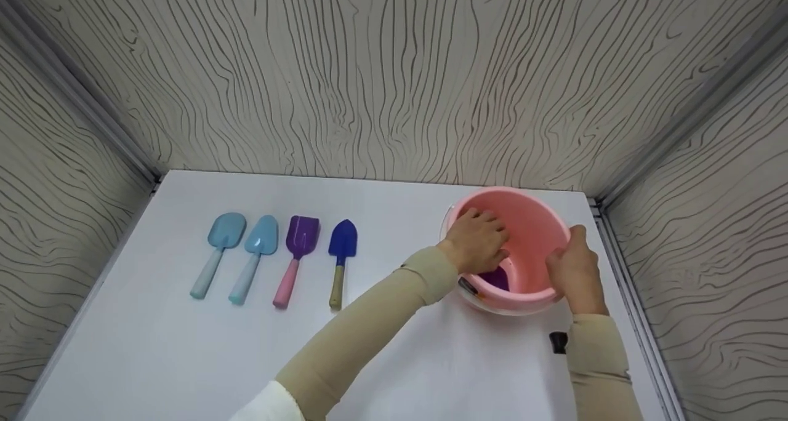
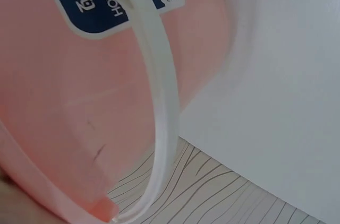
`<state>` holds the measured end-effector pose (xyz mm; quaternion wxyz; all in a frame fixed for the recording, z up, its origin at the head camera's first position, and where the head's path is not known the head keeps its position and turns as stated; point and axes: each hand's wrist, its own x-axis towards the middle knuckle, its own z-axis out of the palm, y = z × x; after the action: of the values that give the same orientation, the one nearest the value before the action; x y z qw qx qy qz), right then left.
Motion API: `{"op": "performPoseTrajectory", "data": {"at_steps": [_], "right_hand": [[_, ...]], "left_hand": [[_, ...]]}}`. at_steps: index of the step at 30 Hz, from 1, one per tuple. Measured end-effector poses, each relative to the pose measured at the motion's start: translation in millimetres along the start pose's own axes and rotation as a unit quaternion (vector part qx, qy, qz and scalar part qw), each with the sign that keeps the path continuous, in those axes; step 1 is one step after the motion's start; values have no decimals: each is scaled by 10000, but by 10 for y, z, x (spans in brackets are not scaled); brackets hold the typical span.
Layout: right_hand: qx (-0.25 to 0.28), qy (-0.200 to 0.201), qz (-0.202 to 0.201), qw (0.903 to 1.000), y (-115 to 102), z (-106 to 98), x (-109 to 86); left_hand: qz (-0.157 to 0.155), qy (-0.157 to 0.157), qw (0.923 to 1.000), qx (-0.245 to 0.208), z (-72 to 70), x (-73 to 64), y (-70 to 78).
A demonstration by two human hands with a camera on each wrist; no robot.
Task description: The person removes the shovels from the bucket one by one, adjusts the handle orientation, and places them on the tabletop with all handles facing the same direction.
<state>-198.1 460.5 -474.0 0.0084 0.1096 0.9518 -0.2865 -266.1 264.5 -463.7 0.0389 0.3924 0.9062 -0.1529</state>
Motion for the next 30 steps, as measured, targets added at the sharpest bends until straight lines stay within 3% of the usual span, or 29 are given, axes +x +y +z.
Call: {"op": "performPoseTrajectory", "data": {"at_steps": [6, 12, 20, 24, 30], "right_hand": [[82, -152, 168, 9997, -17, 21, -21], [164, -149, 271, 9994, -27, 0, -1], [290, -167, 388, 9987, -12, 55, -37], [337, -137, 313, 9988, -15, 69, -37], [275, -93, 273, 9992, -31, 37, -17]], "left_hand": [[-68, -327, 9988, 356, 19, 8, 46], [-316, -456, 9971, 523, -10, 48, 77], [-266, -554, 9949, 796, 38, 50, 131], [-352, -304, 9963, 725, 56, 71, 120], [-403, 153, 9989, 194, 59, 107, 84]]}}
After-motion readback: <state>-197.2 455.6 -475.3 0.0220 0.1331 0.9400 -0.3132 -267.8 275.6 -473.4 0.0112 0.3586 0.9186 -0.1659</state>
